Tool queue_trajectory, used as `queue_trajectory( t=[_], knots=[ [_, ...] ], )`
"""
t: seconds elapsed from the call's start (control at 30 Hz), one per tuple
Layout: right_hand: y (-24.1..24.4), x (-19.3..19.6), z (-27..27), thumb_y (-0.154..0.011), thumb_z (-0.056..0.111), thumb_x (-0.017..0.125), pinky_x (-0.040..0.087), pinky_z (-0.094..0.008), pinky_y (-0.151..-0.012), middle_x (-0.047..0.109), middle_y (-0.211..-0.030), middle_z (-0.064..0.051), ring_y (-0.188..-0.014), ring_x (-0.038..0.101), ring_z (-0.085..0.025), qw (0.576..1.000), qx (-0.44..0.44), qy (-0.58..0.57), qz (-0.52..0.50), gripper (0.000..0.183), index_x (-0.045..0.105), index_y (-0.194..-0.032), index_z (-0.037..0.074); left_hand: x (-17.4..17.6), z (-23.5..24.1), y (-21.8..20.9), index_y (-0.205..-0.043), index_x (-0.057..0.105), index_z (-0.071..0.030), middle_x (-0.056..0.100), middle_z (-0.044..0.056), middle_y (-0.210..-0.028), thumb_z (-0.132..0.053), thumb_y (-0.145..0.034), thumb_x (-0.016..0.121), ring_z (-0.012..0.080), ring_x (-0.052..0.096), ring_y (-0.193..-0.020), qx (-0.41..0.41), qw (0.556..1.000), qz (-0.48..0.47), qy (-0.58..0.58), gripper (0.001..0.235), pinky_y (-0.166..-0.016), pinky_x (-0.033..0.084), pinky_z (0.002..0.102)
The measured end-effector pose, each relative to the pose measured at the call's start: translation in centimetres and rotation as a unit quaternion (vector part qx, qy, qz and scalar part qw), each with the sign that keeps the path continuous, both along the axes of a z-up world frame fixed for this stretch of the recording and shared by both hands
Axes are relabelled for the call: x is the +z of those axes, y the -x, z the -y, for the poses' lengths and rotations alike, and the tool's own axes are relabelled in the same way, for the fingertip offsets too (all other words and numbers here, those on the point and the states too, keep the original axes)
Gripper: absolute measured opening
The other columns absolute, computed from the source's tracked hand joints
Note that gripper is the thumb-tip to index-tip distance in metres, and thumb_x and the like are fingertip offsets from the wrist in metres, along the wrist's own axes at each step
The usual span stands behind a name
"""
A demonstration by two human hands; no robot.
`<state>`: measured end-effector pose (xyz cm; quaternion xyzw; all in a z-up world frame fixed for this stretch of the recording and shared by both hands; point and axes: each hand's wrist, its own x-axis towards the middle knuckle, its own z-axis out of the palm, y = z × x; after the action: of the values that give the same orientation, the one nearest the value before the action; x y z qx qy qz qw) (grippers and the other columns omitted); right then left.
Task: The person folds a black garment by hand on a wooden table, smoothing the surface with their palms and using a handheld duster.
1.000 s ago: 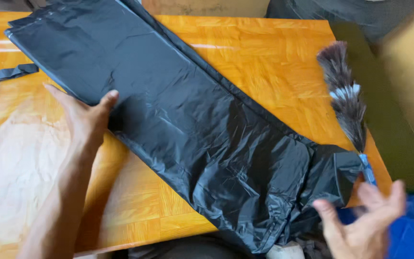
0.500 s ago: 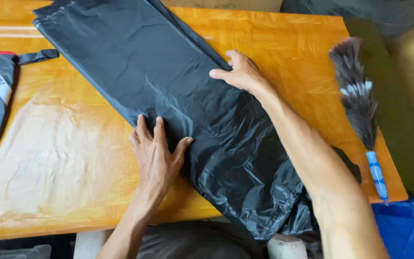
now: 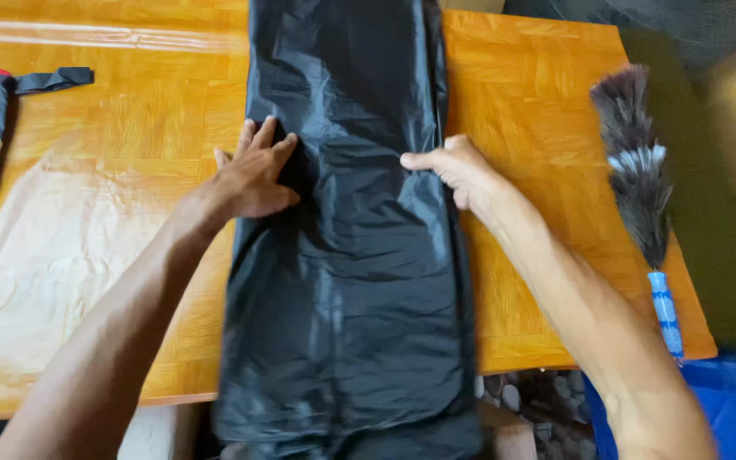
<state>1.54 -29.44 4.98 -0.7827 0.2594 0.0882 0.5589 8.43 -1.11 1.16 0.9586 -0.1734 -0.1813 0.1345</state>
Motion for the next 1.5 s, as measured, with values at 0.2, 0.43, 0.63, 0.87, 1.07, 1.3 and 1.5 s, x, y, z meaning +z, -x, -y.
queue_trajectory(
  t=[0.2, 0.43, 0.63, 0.87, 1.07, 1.3, 1.5],
  knots=[
    [6.6, 0.3, -6.0, -0.068, 0.018, 0.092, 0.039, -0.046, -0.110, 0.057, -0.129, -0.018, -0.124, 0.055, -0.029, 0.961, -0.181, -0.206, -0.027, 0.074, 0.047, -0.124, 0.001, 6.4, 2.8, -1.9, -0.161, 0.029, -0.047, -0.008, 0.001, -0.178, -0.007, -0.085, 0.060, 0.0427, -0.016, -0.159, -0.042, 0.994, -0.062, -0.078, 0.091, -0.114, 0.001, 0.085],
    [11.3, -3.3, -13.0, -0.093, 0.012, 0.074, 0.060, -0.065, -0.071, 0.077, -0.105, -0.021, -0.087, 0.074, -0.034, 0.832, -0.224, -0.506, -0.035, 0.018, 0.068, -0.106, 0.002, 4.0, 7.1, -2.1, -0.156, 0.038, -0.049, 0.001, 0.002, -0.177, 0.006, -0.082, 0.045, 0.0445, -0.009, -0.160, -0.125, 0.991, 0.000, -0.049, 0.092, -0.111, 0.002, 0.089],
    [16.1, 1.6, -10.1, -0.082, 0.054, 0.064, 0.062, -0.044, -0.090, 0.068, -0.132, -0.034, -0.111, 0.073, -0.040, 0.911, 0.159, -0.367, -0.100, 0.071, 0.056, -0.115, -0.008, 1.3, 9.4, 0.4, -0.156, 0.040, -0.044, 0.013, 0.004, -0.174, -0.004, -0.088, 0.038, 0.0435, -0.001, -0.159, -0.210, 0.973, 0.096, 0.016, 0.079, -0.113, -0.001, 0.084],
    [22.3, -1.4, 12.6, -0.103, 0.010, 0.074, 0.051, -0.044, -0.099, 0.073, -0.118, -0.020, -0.110, 0.068, -0.037, 0.792, -0.039, 0.522, 0.315, 0.021, 0.071, -0.119, -0.004, 0.0, 9.4, -0.1, -0.155, 0.043, -0.039, 0.020, 0.011, -0.172, -0.004, -0.090, 0.035, 0.0495, 0.005, -0.156, -0.210, 0.966, 0.140, 0.057, 0.074, -0.112, -0.002, 0.084],
    [24.9, -7.4, 24.4, -0.105, 0.023, 0.057, 0.051, -0.063, -0.082, 0.069, -0.119, -0.032, -0.106, 0.064, -0.053, 0.745, -0.074, 0.663, -0.017, 0.046, 0.061, -0.147, 0.004, -2.2, 10.7, -1.4, -0.151, 0.048, -0.038, 0.030, 0.015, -0.166, -0.014, -0.092, 0.043, 0.0515, 0.021, -0.151, -0.201, 0.949, 0.237, 0.050, 0.064, -0.106, 0.009, 0.090],
    [23.3, -6.6, 23.9, -0.102, 0.001, 0.056, 0.047, -0.065, -0.079, 0.067, -0.107, -0.043, -0.093, 0.063, -0.061, 0.776, -0.158, 0.604, 0.086, 0.051, 0.061, -0.152, -0.003, -1.1, 5.3, 7.2, -0.151, 0.048, -0.018, 0.044, 0.019, -0.156, -0.041, -0.095, 0.040, 0.0443, 0.034, -0.147, -0.271, 0.910, 0.303, 0.075, 0.060, -0.109, 0.020, 0.082],
    [21.3, -2.1, 9.6, -0.111, 0.000, 0.054, 0.047, -0.059, -0.087, 0.060, -0.119, -0.039, -0.103, 0.060, -0.056, 0.774, -0.108, 0.574, 0.245, 0.046, 0.051, -0.156, -0.010, -1.4, -1.1, 14.4, -0.161, 0.035, -0.029, 0.030, 0.014, -0.168, -0.076, -0.096, 0.037, 0.0400, 0.023, -0.155, -0.216, 0.908, 0.357, 0.046, 0.081, -0.111, 0.019, 0.079]
  ],
)
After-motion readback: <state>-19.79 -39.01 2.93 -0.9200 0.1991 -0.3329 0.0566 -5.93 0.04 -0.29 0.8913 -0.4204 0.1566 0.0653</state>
